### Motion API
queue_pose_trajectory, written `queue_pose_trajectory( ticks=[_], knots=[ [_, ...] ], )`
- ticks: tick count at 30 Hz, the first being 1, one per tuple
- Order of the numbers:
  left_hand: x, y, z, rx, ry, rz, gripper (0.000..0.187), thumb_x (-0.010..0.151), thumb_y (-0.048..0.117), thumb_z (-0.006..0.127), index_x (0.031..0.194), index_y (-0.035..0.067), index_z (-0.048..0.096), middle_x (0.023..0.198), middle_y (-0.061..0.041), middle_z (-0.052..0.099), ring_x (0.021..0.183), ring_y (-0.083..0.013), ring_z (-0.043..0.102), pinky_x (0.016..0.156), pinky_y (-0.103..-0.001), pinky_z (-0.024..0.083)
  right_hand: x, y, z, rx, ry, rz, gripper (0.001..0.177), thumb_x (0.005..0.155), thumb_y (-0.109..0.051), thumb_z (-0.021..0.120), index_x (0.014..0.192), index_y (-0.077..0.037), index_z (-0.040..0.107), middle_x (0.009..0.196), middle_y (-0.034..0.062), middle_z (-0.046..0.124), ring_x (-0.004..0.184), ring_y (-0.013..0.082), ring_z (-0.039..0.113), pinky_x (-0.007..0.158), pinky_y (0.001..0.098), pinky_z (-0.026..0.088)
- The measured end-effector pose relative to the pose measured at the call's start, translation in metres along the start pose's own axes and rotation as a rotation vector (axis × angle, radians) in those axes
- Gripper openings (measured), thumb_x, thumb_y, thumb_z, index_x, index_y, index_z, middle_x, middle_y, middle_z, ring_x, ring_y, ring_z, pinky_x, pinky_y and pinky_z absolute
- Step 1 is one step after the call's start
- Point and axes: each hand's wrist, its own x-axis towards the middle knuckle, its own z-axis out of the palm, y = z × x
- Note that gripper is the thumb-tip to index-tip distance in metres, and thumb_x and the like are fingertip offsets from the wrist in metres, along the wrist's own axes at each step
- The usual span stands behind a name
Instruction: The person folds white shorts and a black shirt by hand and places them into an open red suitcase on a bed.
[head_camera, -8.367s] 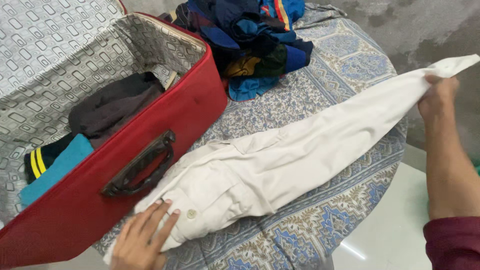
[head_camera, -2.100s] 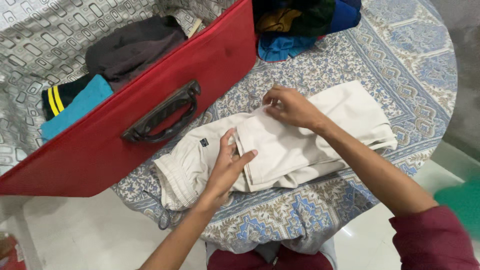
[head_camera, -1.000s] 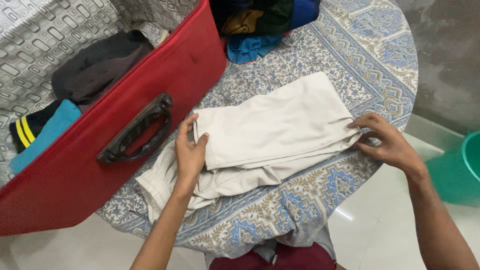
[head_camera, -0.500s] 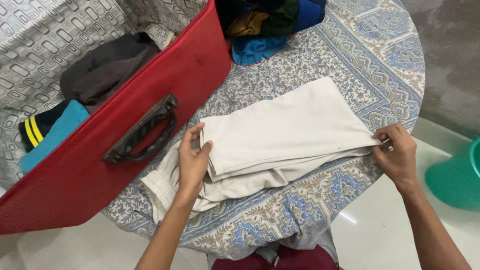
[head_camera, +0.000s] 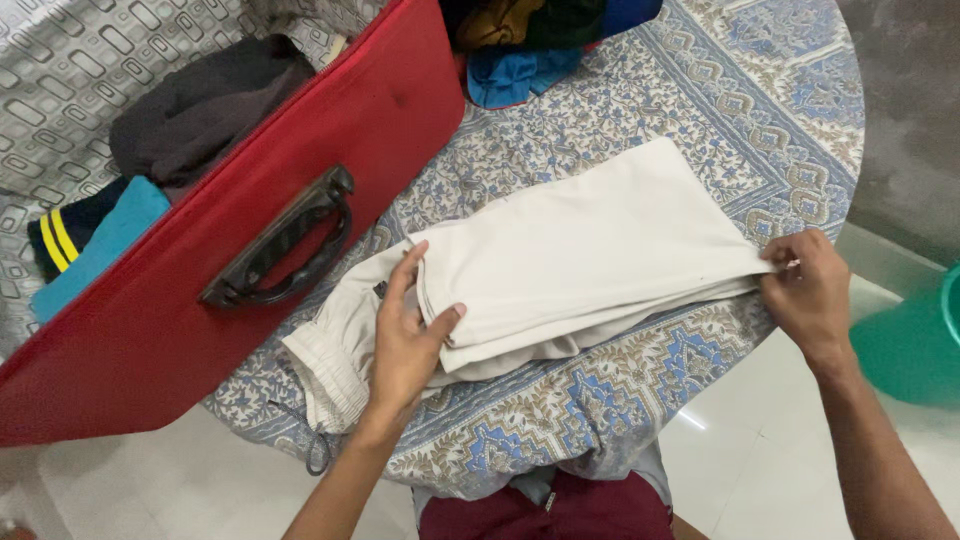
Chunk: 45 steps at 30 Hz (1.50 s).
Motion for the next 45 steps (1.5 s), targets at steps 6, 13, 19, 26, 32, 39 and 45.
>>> queue_pose_trajectory(
  ticks=[6,13,19,26,32,39,45],
  knots=[
    [-0.003,-0.002,-0.012,0.151,-0.026,-0.133,0.086,0.074,-0.014,0.074,0.151,0.010,0.043,0.157,-0.014,0.039,0.138,-0.0299,0.051,0.106,-0.036,0.052,0.004,-0.026,-0.017,-0.142,-0.168,-0.052,0.039,0.074,0.005,0.076,0.111,-0.002,0.066,0.107,0.0134,0.061,0.095,0.0270,0.064,0.084,0.0384,0.054],
    [-0.017,0.026,-0.010,0.978,-0.075,0.041,0.085,0.087,0.026,0.080,0.158,0.013,0.036,0.159,-0.023,0.029,0.145,-0.0423,0.038,0.116,-0.050,0.036,0.000,-0.021,-0.008,-0.174,-0.131,0.029,0.042,0.079,0.001,0.080,0.118,-0.001,0.064,0.100,0.0150,0.062,0.088,0.0292,0.064,0.081,0.0394,0.054],
    [-0.047,0.007,-0.020,1.299,-0.161,0.485,0.112,0.070,0.055,0.082,0.156,0.009,0.026,0.158,-0.029,0.022,0.146,-0.0445,0.022,0.115,-0.069,0.013,-0.012,0.023,0.019,-0.168,0.043,-0.118,0.026,0.090,0.008,0.071,0.113,-0.002,0.063,0.104,0.0139,0.070,0.094,0.0234,0.071,0.085,0.0330,0.058],
    [-0.053,-0.005,-0.064,1.583,-0.270,0.207,0.111,0.068,0.032,0.086,0.157,0.010,0.024,0.162,-0.024,0.019,0.152,-0.0397,0.016,0.121,-0.064,0.013,0.014,0.061,-0.006,-0.206,0.105,-0.061,0.018,0.092,0.010,0.070,0.107,0.001,0.064,0.102,0.0149,0.072,0.089,0.0245,0.067,0.086,0.0338,0.056],
    [-0.062,0.002,-0.061,1.555,-0.295,0.291,0.107,0.068,0.027,0.085,0.157,0.014,0.027,0.162,-0.023,0.022,0.150,-0.0383,0.018,0.119,-0.065,0.015,0.002,0.020,-0.013,-0.171,0.009,-0.111,0.038,0.075,0.012,0.072,0.112,0.005,0.063,0.093,0.0173,0.063,0.081,0.0311,0.063,0.076,0.0391,0.054],
    [-0.070,0.002,-0.076,1.744,-0.362,0.365,0.094,0.073,0.004,0.070,0.157,0.020,0.030,0.163,-0.015,0.028,0.153,-0.0332,0.023,0.123,-0.059,0.018,0.003,0.072,-0.011,-0.112,0.092,-0.070,0.015,0.101,0.008,0.070,0.110,0.001,0.060,0.101,0.0122,0.069,0.088,0.0219,0.069,0.081,0.0300,0.054],
    [-0.069,0.019,-0.081,1.618,-0.449,0.284,0.104,0.068,0.000,0.071,0.161,0.022,0.029,0.166,-0.011,0.029,0.150,-0.0331,0.023,0.120,-0.064,0.013,0.000,0.095,0.000,-0.201,-0.012,-0.044,0.020,0.091,0.008,0.065,0.109,0.001,0.065,0.097,0.0142,0.070,0.082,0.0240,0.068,0.080,0.0333,0.054]
  ],
)
